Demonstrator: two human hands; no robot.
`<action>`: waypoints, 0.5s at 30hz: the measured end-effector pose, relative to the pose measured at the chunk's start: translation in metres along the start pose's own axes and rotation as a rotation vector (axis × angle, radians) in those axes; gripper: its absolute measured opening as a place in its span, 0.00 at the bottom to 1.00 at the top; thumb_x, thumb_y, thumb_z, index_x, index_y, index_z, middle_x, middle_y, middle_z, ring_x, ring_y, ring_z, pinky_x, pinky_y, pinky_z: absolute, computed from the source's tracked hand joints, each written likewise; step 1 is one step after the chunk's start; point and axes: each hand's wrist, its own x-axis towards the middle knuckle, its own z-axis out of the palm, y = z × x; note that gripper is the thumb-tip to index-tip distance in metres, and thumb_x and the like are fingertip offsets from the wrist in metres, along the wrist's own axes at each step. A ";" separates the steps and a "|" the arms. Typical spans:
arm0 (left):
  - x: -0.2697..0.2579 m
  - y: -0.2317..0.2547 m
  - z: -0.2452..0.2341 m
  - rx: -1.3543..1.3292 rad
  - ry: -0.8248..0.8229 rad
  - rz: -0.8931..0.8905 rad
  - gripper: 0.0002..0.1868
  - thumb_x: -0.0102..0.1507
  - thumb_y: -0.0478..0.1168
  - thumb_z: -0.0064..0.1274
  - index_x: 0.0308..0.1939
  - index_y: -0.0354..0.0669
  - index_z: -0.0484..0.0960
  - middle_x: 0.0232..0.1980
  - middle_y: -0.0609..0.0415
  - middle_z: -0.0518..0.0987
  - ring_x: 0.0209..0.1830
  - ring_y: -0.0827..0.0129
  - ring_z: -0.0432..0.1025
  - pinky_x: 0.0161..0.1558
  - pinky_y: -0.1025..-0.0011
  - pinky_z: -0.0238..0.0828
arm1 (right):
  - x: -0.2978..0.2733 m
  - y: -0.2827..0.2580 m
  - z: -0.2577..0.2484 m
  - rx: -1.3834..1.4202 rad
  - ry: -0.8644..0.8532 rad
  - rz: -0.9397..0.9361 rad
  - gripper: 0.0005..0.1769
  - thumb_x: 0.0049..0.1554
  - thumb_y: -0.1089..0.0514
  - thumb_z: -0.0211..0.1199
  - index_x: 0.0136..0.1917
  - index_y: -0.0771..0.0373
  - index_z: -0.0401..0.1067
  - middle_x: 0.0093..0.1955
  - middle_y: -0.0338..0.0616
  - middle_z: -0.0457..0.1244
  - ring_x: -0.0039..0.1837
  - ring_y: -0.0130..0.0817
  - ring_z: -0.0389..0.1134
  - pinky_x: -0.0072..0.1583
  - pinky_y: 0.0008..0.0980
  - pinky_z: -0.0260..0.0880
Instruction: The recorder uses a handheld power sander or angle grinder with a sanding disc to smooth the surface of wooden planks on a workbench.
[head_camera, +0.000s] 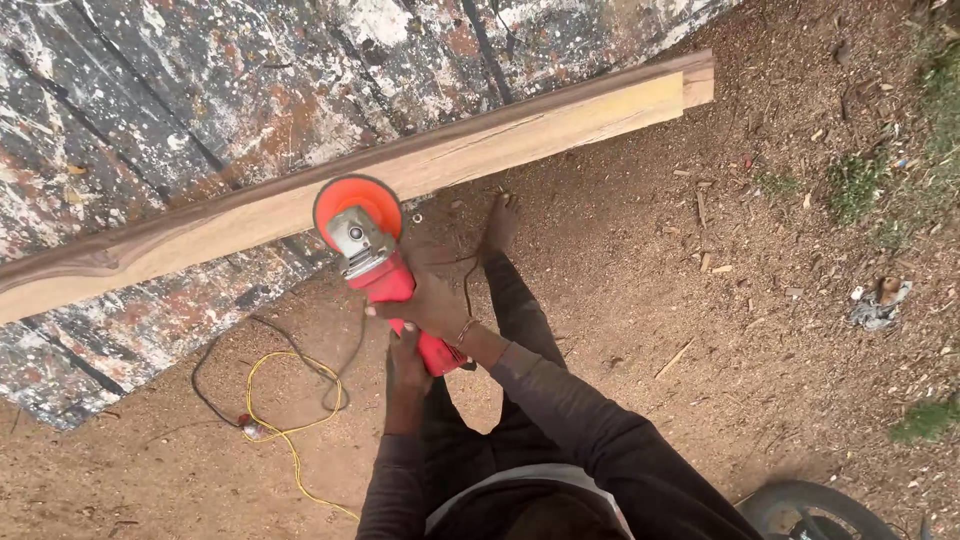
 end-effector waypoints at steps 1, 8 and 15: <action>-0.001 -0.011 0.002 0.044 0.059 -0.024 0.35 0.61 0.54 0.56 0.66 0.40 0.66 0.61 0.52 0.77 0.58 0.65 0.77 0.58 0.62 0.77 | -0.004 0.009 -0.009 -0.012 0.056 0.020 0.55 0.40 0.38 0.79 0.72 0.64 0.60 0.54 0.54 0.70 0.55 0.49 0.73 0.57 0.43 0.72; 0.029 -0.079 0.157 0.483 -0.236 -0.265 0.22 0.62 0.47 0.61 0.51 0.33 0.79 0.45 0.51 0.83 0.42 0.70 0.78 0.45 0.69 0.77 | -0.051 0.059 -0.177 0.857 0.133 0.024 0.23 0.52 0.63 0.72 0.59 0.68 0.69 0.46 0.45 0.68 0.45 0.32 0.71 0.48 0.33 0.74; 0.058 -0.105 0.234 0.704 -0.336 -0.229 0.23 0.58 0.47 0.67 0.49 0.35 0.81 0.42 0.52 0.84 0.38 0.73 0.78 0.41 0.71 0.76 | -0.052 0.063 -0.252 1.030 0.327 -0.034 0.21 0.53 0.62 0.69 0.58 0.68 0.69 0.45 0.45 0.67 0.46 0.34 0.72 0.49 0.34 0.76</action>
